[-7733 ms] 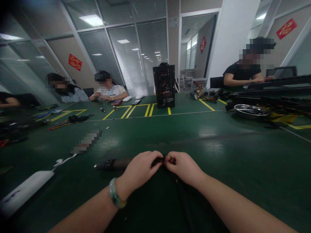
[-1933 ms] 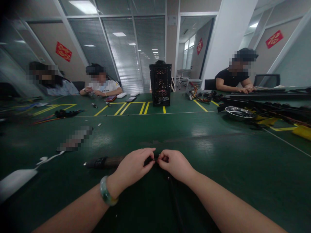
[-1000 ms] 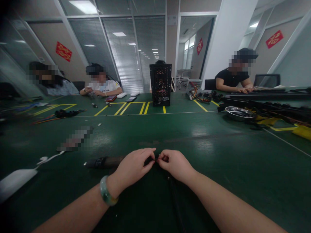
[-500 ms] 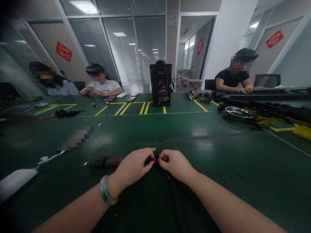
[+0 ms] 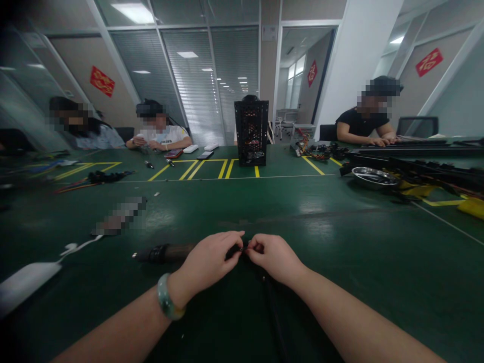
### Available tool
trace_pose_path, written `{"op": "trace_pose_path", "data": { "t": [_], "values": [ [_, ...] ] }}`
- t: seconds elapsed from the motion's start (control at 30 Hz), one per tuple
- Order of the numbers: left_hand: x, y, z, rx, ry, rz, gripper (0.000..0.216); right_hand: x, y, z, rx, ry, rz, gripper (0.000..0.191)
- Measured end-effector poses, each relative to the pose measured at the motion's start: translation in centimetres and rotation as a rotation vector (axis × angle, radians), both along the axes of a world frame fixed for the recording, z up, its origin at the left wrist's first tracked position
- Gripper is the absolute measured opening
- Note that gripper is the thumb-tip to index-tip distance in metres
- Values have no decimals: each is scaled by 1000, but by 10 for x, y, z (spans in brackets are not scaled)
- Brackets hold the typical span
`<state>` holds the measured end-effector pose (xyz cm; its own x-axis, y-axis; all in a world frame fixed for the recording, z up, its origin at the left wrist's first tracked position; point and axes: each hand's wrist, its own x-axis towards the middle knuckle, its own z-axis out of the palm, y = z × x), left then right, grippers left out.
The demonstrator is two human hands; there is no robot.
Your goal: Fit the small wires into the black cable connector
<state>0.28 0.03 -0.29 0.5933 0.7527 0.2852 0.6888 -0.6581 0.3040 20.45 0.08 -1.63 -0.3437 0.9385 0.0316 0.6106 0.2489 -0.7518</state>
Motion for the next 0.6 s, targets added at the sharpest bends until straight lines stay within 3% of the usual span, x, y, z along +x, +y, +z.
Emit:
{"op": "trace_pose_path", "data": {
  "t": [0.6],
  "values": [
    [-1, 0, 1, -11, -2, -3, 8, 1, 2, -4, -11, 27, 8, 13]
  ]
}}
